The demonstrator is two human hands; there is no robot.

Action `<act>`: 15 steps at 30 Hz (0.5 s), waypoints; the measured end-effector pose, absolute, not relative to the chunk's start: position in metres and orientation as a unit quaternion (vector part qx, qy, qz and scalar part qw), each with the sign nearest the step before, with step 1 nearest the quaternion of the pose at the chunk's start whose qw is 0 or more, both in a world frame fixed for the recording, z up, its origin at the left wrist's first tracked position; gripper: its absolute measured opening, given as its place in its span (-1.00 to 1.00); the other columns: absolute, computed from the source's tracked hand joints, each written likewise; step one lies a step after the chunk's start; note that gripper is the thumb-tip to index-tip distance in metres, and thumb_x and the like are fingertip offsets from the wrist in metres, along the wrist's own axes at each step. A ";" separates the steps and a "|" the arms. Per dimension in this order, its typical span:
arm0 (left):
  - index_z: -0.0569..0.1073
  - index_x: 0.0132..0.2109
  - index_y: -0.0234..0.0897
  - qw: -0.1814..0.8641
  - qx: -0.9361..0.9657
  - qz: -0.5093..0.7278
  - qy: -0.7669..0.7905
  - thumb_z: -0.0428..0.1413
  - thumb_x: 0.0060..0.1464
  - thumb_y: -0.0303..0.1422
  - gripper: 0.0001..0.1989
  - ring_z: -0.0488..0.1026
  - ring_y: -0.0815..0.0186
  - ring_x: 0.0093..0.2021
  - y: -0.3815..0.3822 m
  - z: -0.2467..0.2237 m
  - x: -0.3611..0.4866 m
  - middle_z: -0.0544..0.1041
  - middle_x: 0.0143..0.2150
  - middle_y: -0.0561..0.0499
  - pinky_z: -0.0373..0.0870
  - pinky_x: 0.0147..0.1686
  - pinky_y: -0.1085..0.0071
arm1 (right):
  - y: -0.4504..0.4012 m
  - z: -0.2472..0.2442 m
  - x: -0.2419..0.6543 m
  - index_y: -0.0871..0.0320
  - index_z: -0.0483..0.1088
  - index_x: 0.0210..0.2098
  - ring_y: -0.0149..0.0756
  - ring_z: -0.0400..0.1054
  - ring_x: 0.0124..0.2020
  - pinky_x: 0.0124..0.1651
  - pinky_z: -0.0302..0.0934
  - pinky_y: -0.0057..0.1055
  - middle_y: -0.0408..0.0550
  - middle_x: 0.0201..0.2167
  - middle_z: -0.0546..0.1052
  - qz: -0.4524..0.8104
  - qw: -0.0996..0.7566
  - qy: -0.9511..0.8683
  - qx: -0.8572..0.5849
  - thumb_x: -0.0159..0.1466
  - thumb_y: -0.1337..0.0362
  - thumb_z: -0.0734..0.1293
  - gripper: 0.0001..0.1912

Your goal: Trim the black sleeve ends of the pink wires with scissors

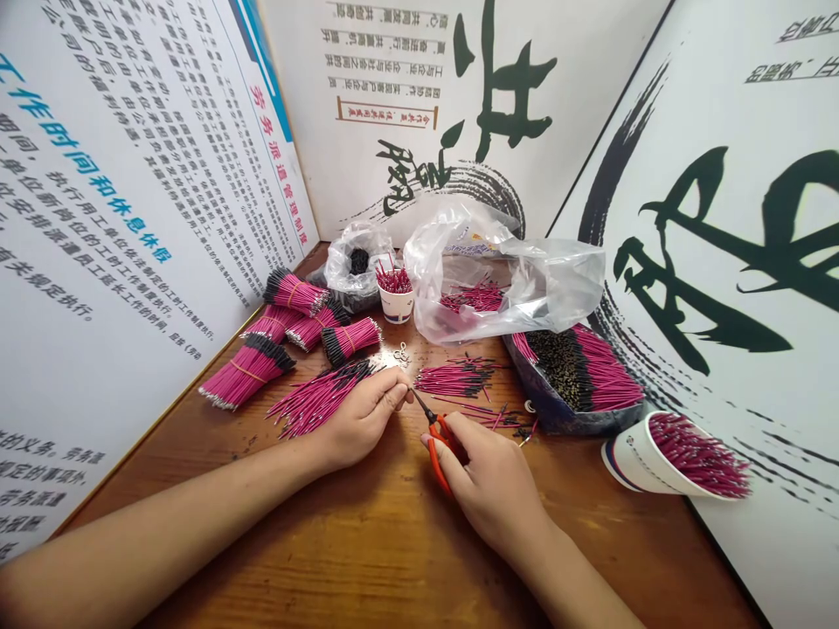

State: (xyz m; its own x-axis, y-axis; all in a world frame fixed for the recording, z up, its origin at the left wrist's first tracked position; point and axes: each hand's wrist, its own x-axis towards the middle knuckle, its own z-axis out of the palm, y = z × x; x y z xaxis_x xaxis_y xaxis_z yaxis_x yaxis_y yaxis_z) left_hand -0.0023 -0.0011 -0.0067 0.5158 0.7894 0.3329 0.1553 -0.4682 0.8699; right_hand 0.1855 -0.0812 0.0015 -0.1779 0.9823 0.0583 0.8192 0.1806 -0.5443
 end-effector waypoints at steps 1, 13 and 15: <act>0.32 -0.32 -0.28 0.413 0.766 0.383 0.309 -0.14 0.33 -0.31 -0.72 0.31 0.31 -0.30 -0.001 -0.007 -0.002 0.37 -0.37 0.03 0.24 -0.19 0.39 | -0.081 0.002 0.186 0.08 0.22 -0.40 -0.31 0.29 -0.47 -0.37 0.06 -0.43 -0.16 -0.50 0.43 0.197 0.202 -0.742 -0.609 0.41 0.07 0.15 -0.69; 0.32 -0.32 -0.29 0.421 0.763 0.386 0.302 -0.13 0.33 -0.33 -0.74 0.29 0.32 -0.30 0.000 -0.007 -0.002 0.35 -0.37 0.04 0.22 -0.20 0.40 | -0.081 -0.001 0.187 0.08 0.26 -0.38 -0.32 0.28 -0.47 -0.36 0.04 -0.42 -0.19 -0.50 0.43 0.195 0.203 -0.738 -0.613 0.40 0.05 0.17 -0.69; 0.32 -0.32 -0.29 0.423 0.762 0.388 0.302 -0.13 0.33 -0.33 -0.74 0.29 0.32 -0.30 0.000 -0.007 -0.002 0.35 -0.36 0.03 0.22 -0.20 0.40 | -0.081 0.000 0.186 0.08 0.27 -0.37 -0.32 0.28 -0.47 -0.36 0.04 -0.42 -0.18 -0.49 0.43 0.202 0.206 -0.738 -0.610 0.41 0.05 0.16 -0.69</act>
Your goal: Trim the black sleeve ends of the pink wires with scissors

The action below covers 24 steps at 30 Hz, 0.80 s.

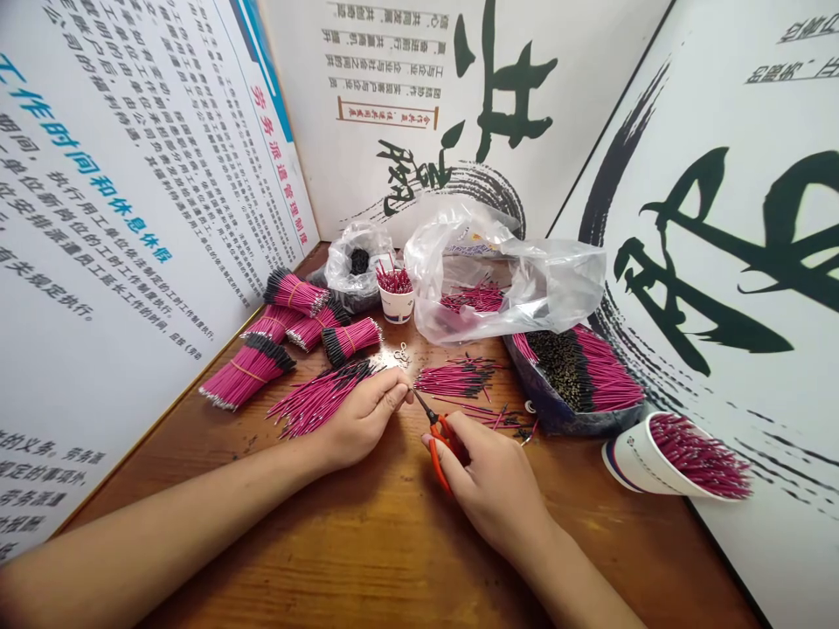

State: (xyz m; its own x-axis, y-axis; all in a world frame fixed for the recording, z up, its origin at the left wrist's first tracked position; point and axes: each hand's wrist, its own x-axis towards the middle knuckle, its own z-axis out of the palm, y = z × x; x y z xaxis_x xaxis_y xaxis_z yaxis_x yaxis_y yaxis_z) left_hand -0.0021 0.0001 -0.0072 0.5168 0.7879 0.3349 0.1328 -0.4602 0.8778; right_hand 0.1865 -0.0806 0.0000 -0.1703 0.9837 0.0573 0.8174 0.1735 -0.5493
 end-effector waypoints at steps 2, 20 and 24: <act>0.32 -0.32 -0.29 0.424 0.761 0.388 0.302 -0.13 0.33 -0.33 -0.74 0.29 0.32 -0.30 0.000 -0.007 -0.002 0.35 -0.36 0.03 0.22 -0.20 0.39 | -0.080 0.001 0.186 0.09 0.27 -0.38 -0.32 0.27 -0.46 -0.36 0.04 -0.42 -0.17 -0.49 0.43 0.208 0.206 -0.738 -0.609 0.41 0.05 0.16 -0.69; 0.32 -0.31 -0.28 0.448 0.748 0.392 0.292 -0.12 0.31 -0.34 -0.77 0.30 0.32 -0.29 -0.001 -0.004 -0.002 0.35 -0.36 0.04 0.25 -0.19 0.41 | -0.080 0.000 0.186 0.08 0.24 -0.40 -0.34 0.25 -0.51 -0.40 0.02 -0.43 -0.20 -0.54 0.40 0.199 0.211 -0.734 -0.615 0.40 0.04 0.16 -0.67; 0.31 -0.30 -0.27 0.445 0.746 0.397 0.296 -0.11 0.29 -0.35 -0.80 0.31 0.32 -0.28 -0.002 -0.003 -0.002 0.35 -0.36 0.04 0.26 -0.16 0.40 | -0.080 0.001 0.185 0.09 0.23 -0.42 -0.35 0.23 -0.51 -0.41 0.02 -0.43 -0.20 -0.55 0.38 0.194 0.212 -0.736 -0.613 0.40 0.03 0.16 -0.66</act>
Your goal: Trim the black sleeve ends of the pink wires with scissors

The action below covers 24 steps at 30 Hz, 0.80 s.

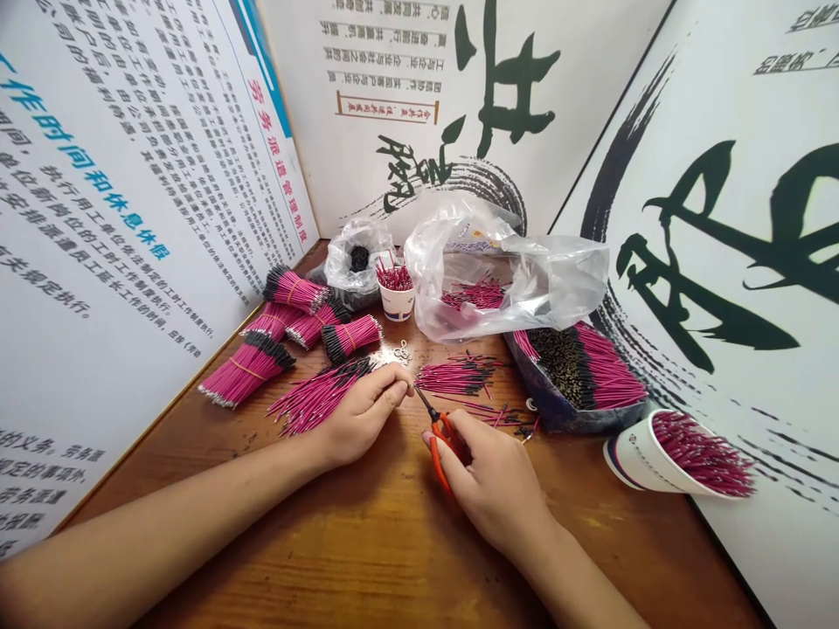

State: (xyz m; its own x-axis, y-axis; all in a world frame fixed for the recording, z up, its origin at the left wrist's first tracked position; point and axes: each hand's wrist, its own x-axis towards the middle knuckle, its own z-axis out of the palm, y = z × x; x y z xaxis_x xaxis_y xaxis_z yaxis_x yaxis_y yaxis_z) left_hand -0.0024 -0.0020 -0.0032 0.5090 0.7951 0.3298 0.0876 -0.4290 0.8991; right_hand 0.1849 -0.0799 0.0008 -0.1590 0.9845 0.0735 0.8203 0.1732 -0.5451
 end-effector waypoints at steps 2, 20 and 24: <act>0.31 -0.29 -0.27 0.439 0.747 0.400 0.298 -0.10 0.29 -0.35 -0.81 0.31 0.31 -0.27 -0.002 -0.004 -0.003 0.36 -0.35 0.04 0.26 -0.15 0.39 | -0.080 0.001 0.185 0.09 0.24 -0.41 -0.36 0.23 -0.51 -0.41 0.03 -0.44 -0.20 -0.54 0.39 0.191 0.211 -0.738 -0.612 0.40 0.04 0.17 -0.67; 0.31 -0.32 -0.27 0.431 0.755 0.386 0.309 -0.12 0.29 -0.34 -0.78 0.32 0.28 -0.24 -0.004 -0.003 -0.004 0.37 -0.33 0.00 0.27 -0.11 0.34 | -0.081 0.002 0.184 0.09 0.23 -0.42 -0.37 0.27 -0.53 -0.43 0.06 -0.47 -0.19 -0.54 0.44 0.160 0.212 -0.754 -0.601 0.39 0.11 0.20 -0.72; 0.30 -0.33 -0.27 0.432 0.755 0.384 0.310 -0.12 0.29 -0.33 -0.78 0.32 0.28 -0.24 -0.004 -0.003 -0.004 0.38 -0.33 0.00 0.28 -0.11 0.34 | -0.081 0.003 0.185 0.08 0.19 -0.44 -0.38 0.24 -0.55 -0.45 0.04 -0.48 -0.21 -0.58 0.40 0.158 0.209 -0.756 -0.600 0.39 0.09 0.19 -0.69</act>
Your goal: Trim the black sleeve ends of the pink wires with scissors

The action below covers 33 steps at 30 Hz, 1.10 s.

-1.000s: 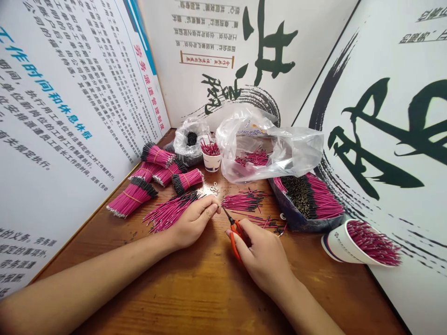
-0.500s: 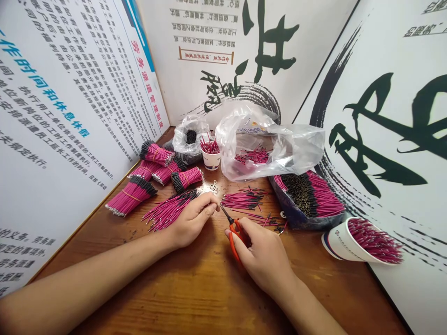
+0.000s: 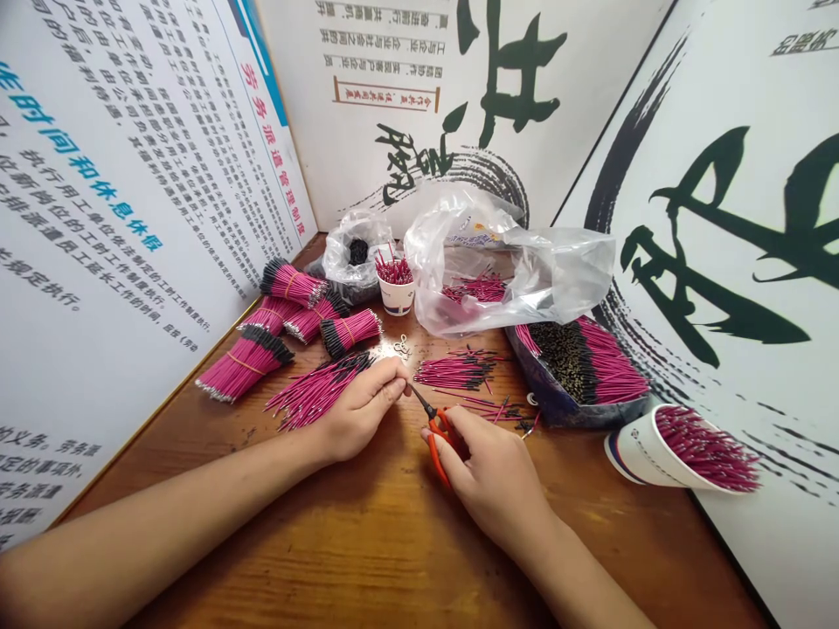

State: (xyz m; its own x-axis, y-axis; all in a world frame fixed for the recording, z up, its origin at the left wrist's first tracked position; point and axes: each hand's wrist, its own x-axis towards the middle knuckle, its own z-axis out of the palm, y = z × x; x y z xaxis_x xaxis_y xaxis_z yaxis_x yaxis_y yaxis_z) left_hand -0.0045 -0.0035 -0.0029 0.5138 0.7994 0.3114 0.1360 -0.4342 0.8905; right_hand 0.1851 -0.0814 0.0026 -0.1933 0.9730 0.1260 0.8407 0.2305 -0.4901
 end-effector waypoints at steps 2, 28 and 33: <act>0.30 -0.33 -0.27 0.432 0.756 0.382 0.310 -0.12 0.29 -0.33 -0.78 0.32 0.28 -0.24 -0.003 -0.003 -0.005 0.37 -0.33 0.00 0.28 -0.12 0.34 | -0.081 0.003 0.186 0.08 0.19 -0.45 -0.39 0.23 -0.57 -0.46 0.04 -0.48 -0.21 -0.59 0.40 0.152 0.208 -0.759 -0.598 0.38 0.11 0.19 -0.69; 0.29 -0.34 -0.26 0.448 0.751 0.373 0.310 -0.12 0.29 -0.31 -0.77 0.29 0.28 -0.28 -0.003 -0.005 -0.005 0.34 -0.36 0.01 0.27 -0.17 0.37 | -0.081 0.003 0.185 0.08 0.27 -0.43 -0.37 0.28 -0.56 -0.45 0.05 -0.47 -0.21 -0.57 0.44 0.131 0.204 -0.759 -0.605 0.38 0.09 0.20 -0.70; 0.29 -0.34 -0.26 0.446 0.753 0.370 0.313 -0.12 0.28 -0.31 -0.77 0.29 0.28 -0.28 -0.003 -0.004 -0.005 0.35 -0.36 0.02 0.27 -0.18 0.37 | -0.081 0.007 0.187 0.09 0.33 -0.41 -0.35 0.34 -0.55 -0.46 0.06 -0.47 -0.16 -0.53 0.51 0.101 0.205 -0.766 -0.601 0.38 0.12 0.19 -0.72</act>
State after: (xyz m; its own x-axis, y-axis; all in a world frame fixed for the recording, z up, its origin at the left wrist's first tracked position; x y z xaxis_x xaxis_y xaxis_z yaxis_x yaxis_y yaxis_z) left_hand -0.0047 -0.0027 -0.0041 0.5305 0.8007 0.2783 0.1410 -0.4070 0.9025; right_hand 0.1872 -0.0807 0.0069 -0.1926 0.9624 0.1917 0.8792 0.2560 -0.4018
